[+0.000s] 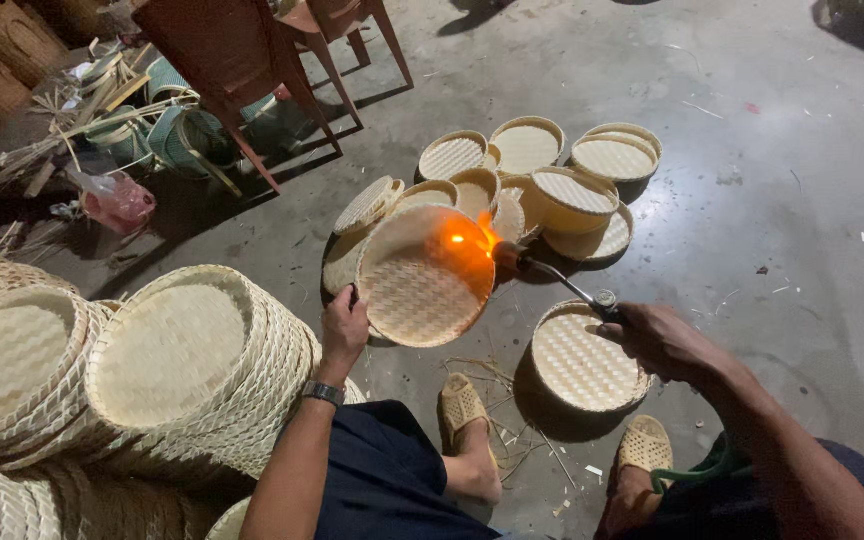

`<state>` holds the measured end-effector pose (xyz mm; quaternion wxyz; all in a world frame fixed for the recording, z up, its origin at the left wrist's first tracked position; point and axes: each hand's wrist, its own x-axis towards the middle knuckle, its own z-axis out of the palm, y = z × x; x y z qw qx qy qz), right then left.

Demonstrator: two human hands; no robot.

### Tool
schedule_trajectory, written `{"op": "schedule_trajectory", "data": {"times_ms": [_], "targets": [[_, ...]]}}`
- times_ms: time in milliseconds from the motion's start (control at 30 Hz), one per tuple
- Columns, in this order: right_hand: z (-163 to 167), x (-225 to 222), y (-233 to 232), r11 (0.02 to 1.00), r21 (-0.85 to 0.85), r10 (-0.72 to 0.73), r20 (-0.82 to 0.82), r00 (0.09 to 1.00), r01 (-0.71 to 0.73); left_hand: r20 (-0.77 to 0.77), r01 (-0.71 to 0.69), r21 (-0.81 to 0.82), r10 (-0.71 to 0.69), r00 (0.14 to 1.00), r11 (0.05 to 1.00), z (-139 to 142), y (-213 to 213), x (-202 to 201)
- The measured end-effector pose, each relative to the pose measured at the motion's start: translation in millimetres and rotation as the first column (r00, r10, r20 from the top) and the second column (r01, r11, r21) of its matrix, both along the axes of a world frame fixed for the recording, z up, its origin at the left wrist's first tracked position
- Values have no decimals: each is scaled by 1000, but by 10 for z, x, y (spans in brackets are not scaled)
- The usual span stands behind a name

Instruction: The person uses a blowtorch to singe the surfaces of circular woven bamboo trays, handling them one at a time and placing them in stacks.

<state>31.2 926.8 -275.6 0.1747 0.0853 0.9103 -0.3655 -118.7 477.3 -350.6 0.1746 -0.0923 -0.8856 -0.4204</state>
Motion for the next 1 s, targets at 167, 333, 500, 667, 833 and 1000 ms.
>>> {"op": "schedule_trajectory", "data": {"times_ms": [167,333,500,667,833,1000], "targets": [[110,-39,-63,1000,3,27,-51,998,-27,-41,34,-14,-35,999,999,-76,12,-10],[214,-38,-101,1000,17,20,-49,999,-19,9,32,-2,-32,999,999,-180,20,-50],[324,-114,-187,1000,14,21,-69,997,-20,-138,34,-61,-42,990,998,-295,72,-64],[384,-168,-351,994,3,111,-132,985,-111,-189,79,-60,-89,978,995,-330,277,-37],[449,-141,-390,999,21,48,-48,998,-47,80,119,34,-121,989,992,-253,352,69],[451,-43,-439,999,50,-18,-17,1000,18,-140,145,-85,-156,978,986,-276,389,129]]}}
